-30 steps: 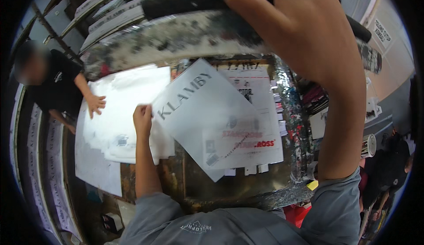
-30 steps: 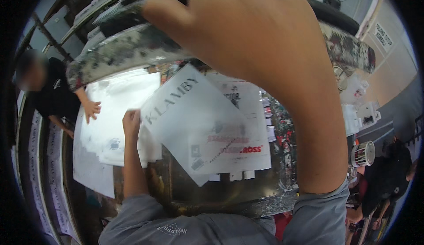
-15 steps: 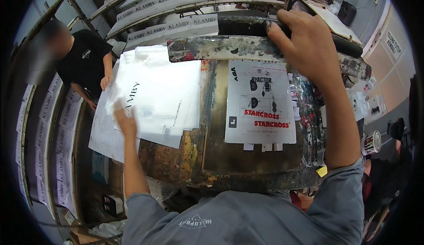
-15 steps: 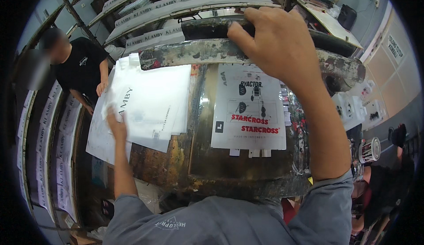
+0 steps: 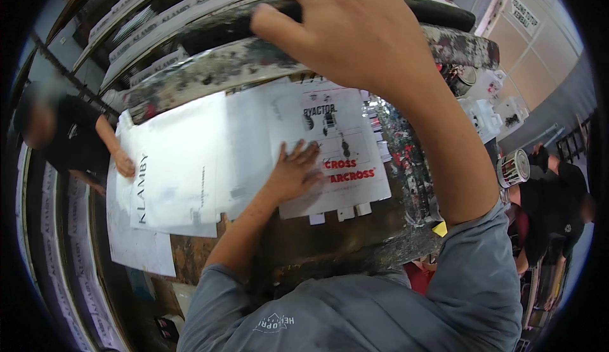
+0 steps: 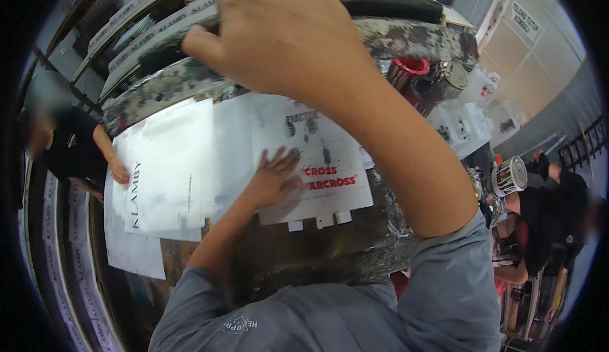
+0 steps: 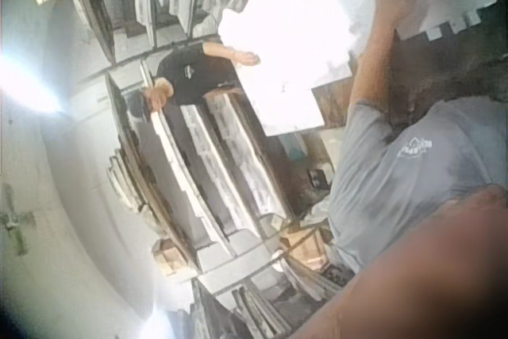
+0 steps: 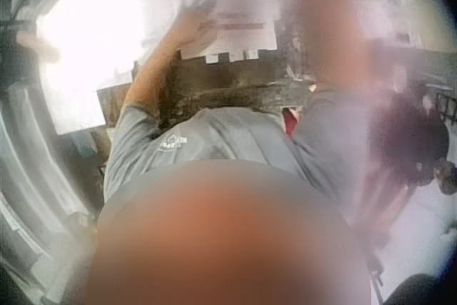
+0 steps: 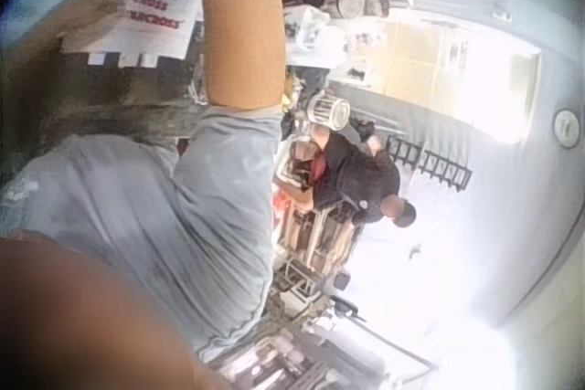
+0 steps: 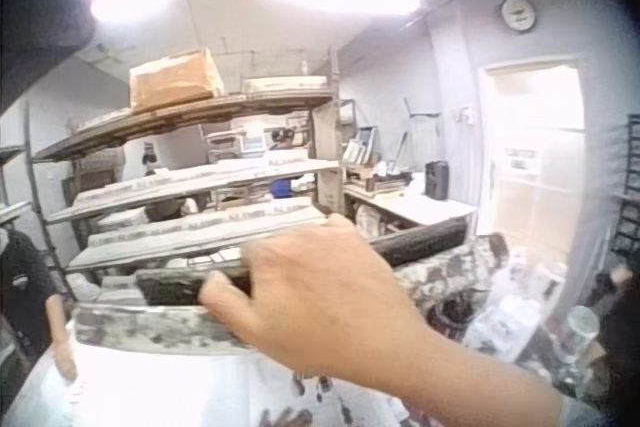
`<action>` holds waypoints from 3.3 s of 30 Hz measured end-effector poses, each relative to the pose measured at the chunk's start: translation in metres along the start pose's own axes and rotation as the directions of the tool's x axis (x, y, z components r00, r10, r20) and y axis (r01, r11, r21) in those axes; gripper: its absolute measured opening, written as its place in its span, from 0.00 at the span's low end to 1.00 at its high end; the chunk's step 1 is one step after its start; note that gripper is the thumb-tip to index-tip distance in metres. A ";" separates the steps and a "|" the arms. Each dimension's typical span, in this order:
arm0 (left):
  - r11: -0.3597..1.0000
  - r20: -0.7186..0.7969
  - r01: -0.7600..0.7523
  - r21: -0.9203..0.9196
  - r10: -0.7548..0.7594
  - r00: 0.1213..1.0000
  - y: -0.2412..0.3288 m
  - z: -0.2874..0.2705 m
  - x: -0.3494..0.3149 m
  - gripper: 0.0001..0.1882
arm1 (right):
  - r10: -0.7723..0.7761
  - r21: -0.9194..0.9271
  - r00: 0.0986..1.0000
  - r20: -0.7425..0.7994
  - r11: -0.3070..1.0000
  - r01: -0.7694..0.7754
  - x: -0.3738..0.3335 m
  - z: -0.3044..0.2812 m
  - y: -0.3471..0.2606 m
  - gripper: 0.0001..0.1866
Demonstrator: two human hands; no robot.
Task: The person performs screen printing by placing white paper sheets under a screen, applying black ink with a squeegee, and lifting the screen to reveal printed text. The process is repeated continuously for multiple sheets.
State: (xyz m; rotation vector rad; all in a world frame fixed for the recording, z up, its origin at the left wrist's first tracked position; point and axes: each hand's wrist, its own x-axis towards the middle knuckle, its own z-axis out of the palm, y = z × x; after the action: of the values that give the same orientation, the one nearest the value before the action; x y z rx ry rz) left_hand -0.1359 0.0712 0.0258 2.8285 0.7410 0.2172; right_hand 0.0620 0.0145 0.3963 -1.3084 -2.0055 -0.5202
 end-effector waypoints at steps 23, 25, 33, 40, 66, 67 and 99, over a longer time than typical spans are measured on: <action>0.936 -0.168 0.350 -0.036 -0.351 0.921 0.042 -0.011 -0.097 0.39 | 0.300 -0.202 0.911 0.283 0.947 -0.250 0.012 -0.017 -0.035 0.33; 0.960 -0.199 0.278 0.038 -0.265 0.943 0.038 0.000 -0.107 0.39 | 0.283 -0.097 0.898 0.336 0.959 -0.266 0.019 -0.022 -0.024 0.33; 0.943 -0.309 0.320 -0.091 -0.332 0.891 0.038 -0.007 -0.103 0.50 | 0.114 -0.074 0.993 0.005 0.991 -0.113 -0.012 0.001 -0.025 0.31; 0.304 -0.483 -0.381 -0.873 -0.643 0.594 0.054 -0.114 -0.145 0.58 | 0.019 -0.136 0.994 0.107 0.991 -0.005 -0.097 0.027 -0.042 0.29; 0.678 -0.260 0.573 -0.461 -0.720 0.643 0.063 -0.010 -0.222 0.70 | 0.109 0.001 0.726 0.679 0.989 -0.149 -0.069 0.332 0.176 0.30; 0.634 -0.237 0.534 -0.560 -0.740 0.629 0.064 -0.008 -0.222 0.70 | 0.083 0.057 0.735 0.673 0.985 -0.163 -0.057 0.335 0.189 0.32; 0.695 -0.803 -0.403 -0.596 -0.528 0.278 -0.044 -0.106 -0.032 0.34 | 0.042 -0.153 0.999 -0.027 0.987 -0.046 -0.033 0.016 -0.016 0.21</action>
State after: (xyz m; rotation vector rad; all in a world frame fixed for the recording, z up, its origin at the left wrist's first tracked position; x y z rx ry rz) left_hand -0.2044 0.1100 0.1147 1.5257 0.6714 1.9113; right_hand 0.0513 -0.0023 0.3617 -1.4286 -1.9441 -0.6773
